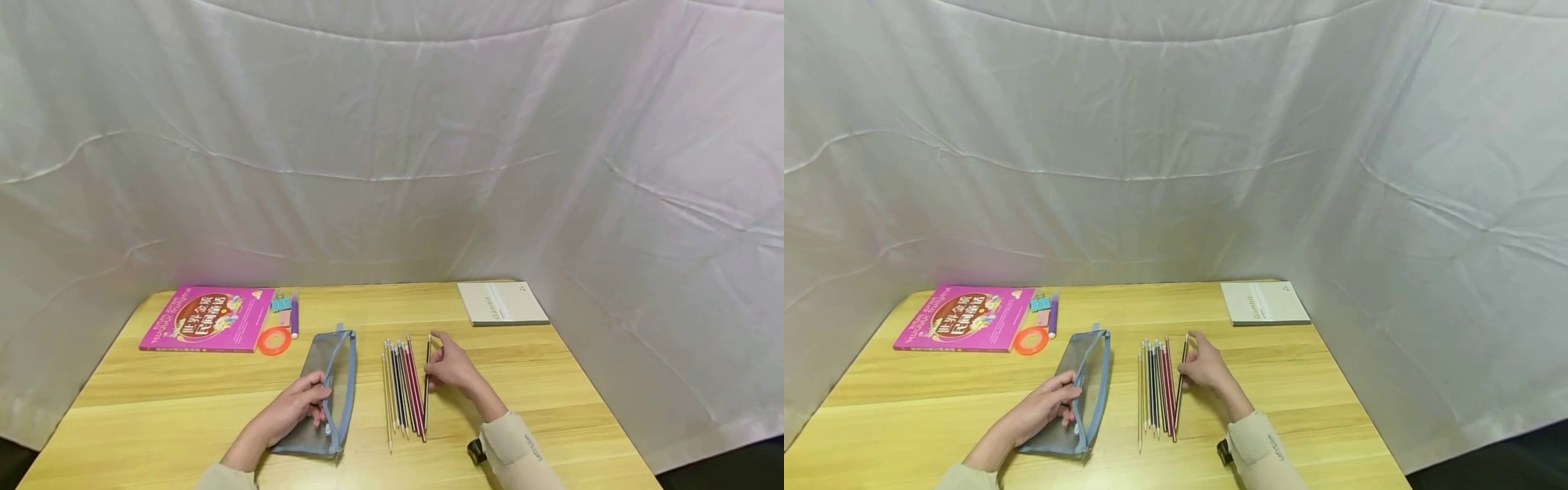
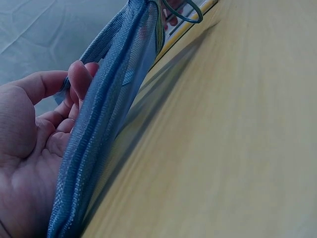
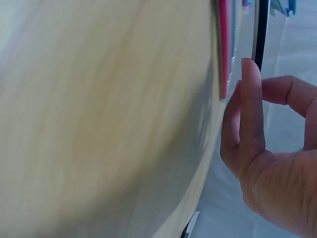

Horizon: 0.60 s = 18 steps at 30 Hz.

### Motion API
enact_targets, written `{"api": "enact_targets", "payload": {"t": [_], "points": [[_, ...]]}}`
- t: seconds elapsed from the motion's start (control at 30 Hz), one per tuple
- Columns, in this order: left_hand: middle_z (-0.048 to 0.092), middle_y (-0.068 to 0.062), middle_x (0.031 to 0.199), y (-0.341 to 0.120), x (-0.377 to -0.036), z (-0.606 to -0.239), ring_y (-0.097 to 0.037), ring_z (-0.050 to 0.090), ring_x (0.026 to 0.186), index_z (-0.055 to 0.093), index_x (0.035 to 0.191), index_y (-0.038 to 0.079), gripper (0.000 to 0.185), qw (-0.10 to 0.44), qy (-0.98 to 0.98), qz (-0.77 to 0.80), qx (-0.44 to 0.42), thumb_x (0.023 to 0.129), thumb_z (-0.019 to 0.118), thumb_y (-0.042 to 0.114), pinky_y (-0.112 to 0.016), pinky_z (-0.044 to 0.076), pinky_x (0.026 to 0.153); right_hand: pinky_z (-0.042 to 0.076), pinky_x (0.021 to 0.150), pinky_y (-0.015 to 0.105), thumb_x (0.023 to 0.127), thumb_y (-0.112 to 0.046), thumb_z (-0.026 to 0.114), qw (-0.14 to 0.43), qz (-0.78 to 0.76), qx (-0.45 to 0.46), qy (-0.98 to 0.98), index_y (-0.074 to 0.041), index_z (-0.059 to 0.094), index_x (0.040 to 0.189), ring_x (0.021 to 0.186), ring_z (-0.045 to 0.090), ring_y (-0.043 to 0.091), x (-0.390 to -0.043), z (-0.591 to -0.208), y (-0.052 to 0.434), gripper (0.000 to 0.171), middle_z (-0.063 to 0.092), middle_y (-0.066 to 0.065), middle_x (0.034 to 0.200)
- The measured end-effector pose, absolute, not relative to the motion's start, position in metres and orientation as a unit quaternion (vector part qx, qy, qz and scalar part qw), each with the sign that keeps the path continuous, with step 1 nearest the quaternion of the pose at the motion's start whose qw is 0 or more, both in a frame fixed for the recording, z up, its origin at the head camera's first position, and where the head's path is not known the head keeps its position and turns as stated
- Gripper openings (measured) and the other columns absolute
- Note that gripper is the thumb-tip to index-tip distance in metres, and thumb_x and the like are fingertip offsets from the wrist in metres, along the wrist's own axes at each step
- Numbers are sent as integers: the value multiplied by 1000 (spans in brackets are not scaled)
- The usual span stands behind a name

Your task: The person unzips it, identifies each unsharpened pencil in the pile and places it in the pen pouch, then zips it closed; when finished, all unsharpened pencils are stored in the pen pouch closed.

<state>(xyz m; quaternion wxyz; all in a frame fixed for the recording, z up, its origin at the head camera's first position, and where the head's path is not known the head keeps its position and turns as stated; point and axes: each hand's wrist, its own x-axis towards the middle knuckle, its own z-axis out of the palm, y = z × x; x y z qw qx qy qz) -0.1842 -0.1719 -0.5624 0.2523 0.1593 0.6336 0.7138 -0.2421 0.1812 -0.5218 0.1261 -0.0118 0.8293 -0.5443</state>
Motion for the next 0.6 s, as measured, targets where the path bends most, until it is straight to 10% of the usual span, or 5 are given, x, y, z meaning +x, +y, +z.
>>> {"api": "enact_targets", "payload": {"t": [0.6], "points": [[56,-3,88,-172,-184,-562,-12,64,75,43,97,9,18,257,631,716,152,109,51,21,-22,55,65,64,60,40,78,19,66,101,-652,-31,751,-7,25,158,68,62,20,-232,-509,136,94,51,18,102]]}}
